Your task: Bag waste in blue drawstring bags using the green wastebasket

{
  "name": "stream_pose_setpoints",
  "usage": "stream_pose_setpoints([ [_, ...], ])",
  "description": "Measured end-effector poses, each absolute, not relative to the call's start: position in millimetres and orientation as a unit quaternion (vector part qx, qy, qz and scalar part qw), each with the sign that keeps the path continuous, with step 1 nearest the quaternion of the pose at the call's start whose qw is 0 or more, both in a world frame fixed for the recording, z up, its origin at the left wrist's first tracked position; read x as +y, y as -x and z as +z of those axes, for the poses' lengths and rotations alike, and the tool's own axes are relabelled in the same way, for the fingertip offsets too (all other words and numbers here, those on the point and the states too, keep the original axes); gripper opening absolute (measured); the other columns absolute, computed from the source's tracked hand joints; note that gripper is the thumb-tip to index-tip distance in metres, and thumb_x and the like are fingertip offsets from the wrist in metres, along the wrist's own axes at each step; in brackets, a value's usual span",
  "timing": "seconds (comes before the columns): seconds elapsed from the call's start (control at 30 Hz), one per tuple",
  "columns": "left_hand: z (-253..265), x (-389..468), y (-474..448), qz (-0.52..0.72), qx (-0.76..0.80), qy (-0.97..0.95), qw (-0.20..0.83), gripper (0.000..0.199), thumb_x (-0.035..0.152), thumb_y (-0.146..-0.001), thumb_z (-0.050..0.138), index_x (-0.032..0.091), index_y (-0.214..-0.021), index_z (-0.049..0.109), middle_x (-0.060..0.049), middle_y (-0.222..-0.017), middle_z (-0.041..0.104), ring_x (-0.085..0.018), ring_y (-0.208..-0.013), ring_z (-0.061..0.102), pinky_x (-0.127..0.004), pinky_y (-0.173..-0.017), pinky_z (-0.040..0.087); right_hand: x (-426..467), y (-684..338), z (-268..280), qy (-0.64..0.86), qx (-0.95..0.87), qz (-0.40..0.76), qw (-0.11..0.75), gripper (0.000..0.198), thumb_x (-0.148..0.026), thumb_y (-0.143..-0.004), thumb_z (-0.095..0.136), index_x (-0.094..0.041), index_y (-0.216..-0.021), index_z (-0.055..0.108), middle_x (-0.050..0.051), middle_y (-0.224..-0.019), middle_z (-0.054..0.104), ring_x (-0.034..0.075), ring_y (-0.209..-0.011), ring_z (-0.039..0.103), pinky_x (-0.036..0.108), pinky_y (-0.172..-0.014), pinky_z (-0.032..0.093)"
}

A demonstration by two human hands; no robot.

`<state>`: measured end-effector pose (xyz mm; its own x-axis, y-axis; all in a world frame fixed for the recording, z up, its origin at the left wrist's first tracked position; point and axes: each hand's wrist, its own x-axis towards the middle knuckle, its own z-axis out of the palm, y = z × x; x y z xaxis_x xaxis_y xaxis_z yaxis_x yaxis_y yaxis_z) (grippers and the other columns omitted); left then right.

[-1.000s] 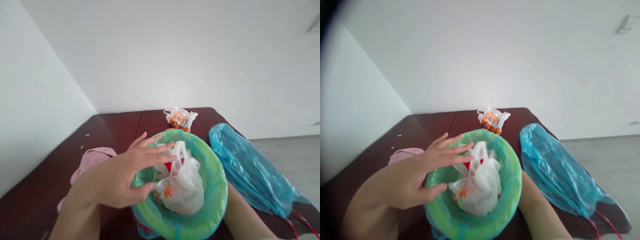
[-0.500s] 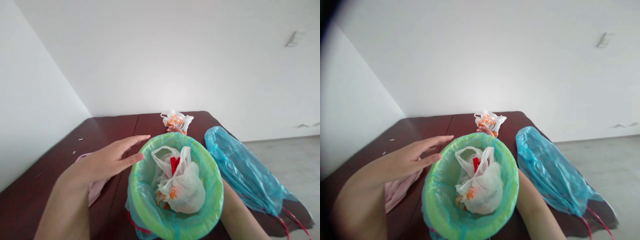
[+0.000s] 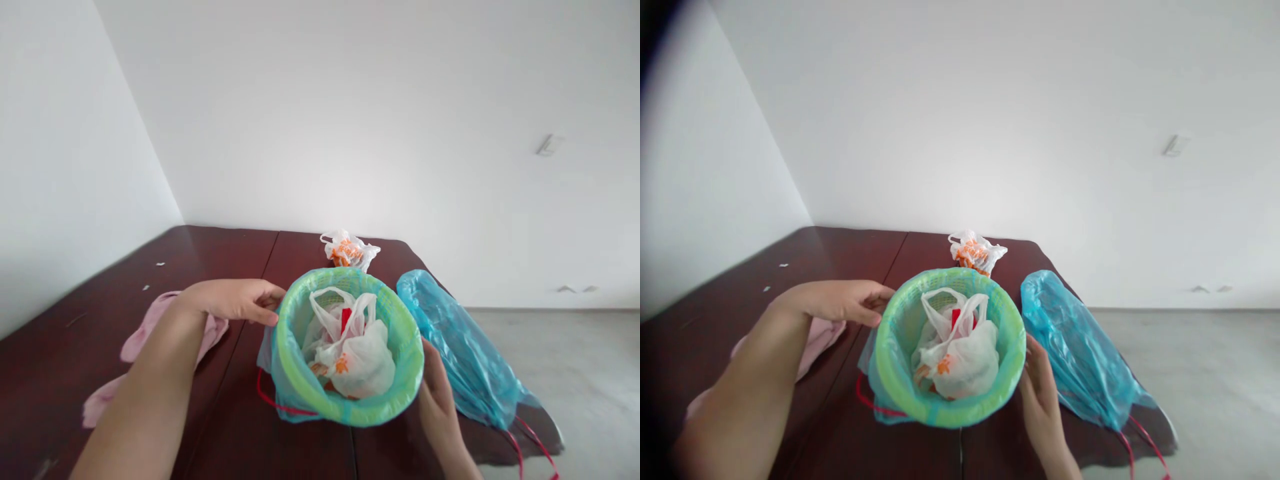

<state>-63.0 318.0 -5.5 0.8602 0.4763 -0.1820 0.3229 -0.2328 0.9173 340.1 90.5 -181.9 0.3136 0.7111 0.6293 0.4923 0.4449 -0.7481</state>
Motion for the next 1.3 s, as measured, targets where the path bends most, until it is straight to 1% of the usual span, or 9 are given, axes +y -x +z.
stream_pose_setpoints([
  [0.13,-1,272,82,0.171,0.393,-0.845,0.321,0.050,0.074,-0.103,0.087,0.026,-0.114,0.082,0.000,-0.089,0.079,-0.022,-0.076,0.071,-0.030,-0.067,0.051,41,-323,-217,0.553,-0.616,-0.062,0.558,0.055,-0.022,-0.114,0.078,-0.030,-0.168,0.071,0.017,-0.161,0.079,0.038,-0.143,0.083,0.054,-0.107,0.078],
  [0.23,-14,203,81,0.291,0.415,-0.847,0.162,0.029,0.056,-0.118,0.077,0.028,-0.111,0.077,0.001,-0.089,0.078,-0.021,-0.077,0.073,-0.031,-0.070,0.054,35,-315,-218,0.534,-0.644,-0.154,0.526,0.063,-0.013,-0.109,0.082,-0.029,-0.169,0.070,0.018,-0.171,0.072,0.041,-0.150,0.078,0.058,-0.114,0.076],
  [0.37,-64,130,65,0.366,0.252,-0.895,0.020,0.021,0.041,-0.118,0.086,0.027,-0.131,0.078,-0.006,-0.123,0.085,-0.025,-0.114,0.081,-0.038,-0.106,0.064,52,-314,-202,0.497,-0.667,-0.206,0.515,0.046,-0.006,-0.110,0.080,-0.027,-0.151,0.078,0.015,-0.144,0.084,0.035,-0.132,0.084,0.057,-0.107,0.075],
  [0.43,-94,116,53,0.412,0.240,-0.876,-0.079,0.025,0.021,-0.115,0.088,0.026,-0.137,0.078,-0.006,-0.123,0.086,-0.024,-0.113,0.081,-0.039,-0.109,0.063,61,-314,-195,0.485,-0.674,-0.213,0.515,0.034,-0.005,-0.110,0.078,-0.026,-0.136,0.081,0.012,-0.131,0.086,0.033,-0.123,0.084,0.057,-0.105,0.074],
  [0.5,-120,112,40,0.463,0.263,-0.835,-0.138,0.034,0.003,-0.111,0.084,0.025,-0.137,0.078,-0.004,-0.113,0.085,-0.021,-0.101,0.079,-0.037,-0.101,0.063,66,-315,-189,0.469,-0.680,-0.212,0.522,0.030,-0.002,-0.110,0.074,-0.025,-0.128,0.080,0.011,-0.127,0.085,0.031,-0.120,0.083,0.058,-0.106,0.073],
  [0.73,-137,103,15,0.515,0.291,-0.790,-0.161,0.034,0.006,-0.104,0.081,0.034,-0.122,0.082,-0.007,-0.107,0.083,-0.027,-0.098,0.078,-0.046,-0.093,0.067,49,-332,-163,0.433,-0.698,-0.164,0.546,0.046,-0.004,-0.104,0.068,-0.030,-0.141,0.074,0.011,-0.134,0.088,0.035,-0.124,0.085,0.068,-0.117,0.065],
  [0.9,-107,106,9,0.547,0.233,-0.803,-0.046,0.035,0.007,-0.103,0.073,0.033,-0.127,0.072,-0.009,-0.119,0.089,-0.031,-0.104,0.084,-0.055,-0.098,0.069,40,-344,-121,0.457,-0.706,-0.145,0.521,0.040,-0.006,-0.108,0.069,-0.031,-0.138,0.076,0.008,-0.122,0.087,0.033,-0.111,0.083,0.063,-0.118,0.060],
  [1.07,-86,125,1,0.575,0.222,-0.786,0.047,0.032,0.006,-0.112,0.068,0.031,-0.131,0.068,-0.006,-0.107,0.086,-0.027,-0.101,0.082,-0.046,-0.093,0.069,54,-351,-79,0.476,-0.721,-0.137,0.485,0.024,-0.011,-0.116,0.066,-0.031,-0.125,0.076,0.007,-0.118,0.084,0.031,-0.107,0.077,0.049,-0.099,0.060],
  [1.3,-62,157,27,0.537,0.281,-0.795,-0.017,0.009,0.021,-0.118,0.079,0.028,-0.123,0.079,-0.004,-0.106,0.088,-0.023,-0.094,0.079,-0.038,-0.087,0.058,80,-377,-52,0.468,-0.759,-0.105,0.441,0.013,-0.025,-0.125,0.062,-0.030,-0.121,0.074,0.009,-0.121,0.080,0.028,-0.110,0.080,0.042,-0.097,0.064],
])
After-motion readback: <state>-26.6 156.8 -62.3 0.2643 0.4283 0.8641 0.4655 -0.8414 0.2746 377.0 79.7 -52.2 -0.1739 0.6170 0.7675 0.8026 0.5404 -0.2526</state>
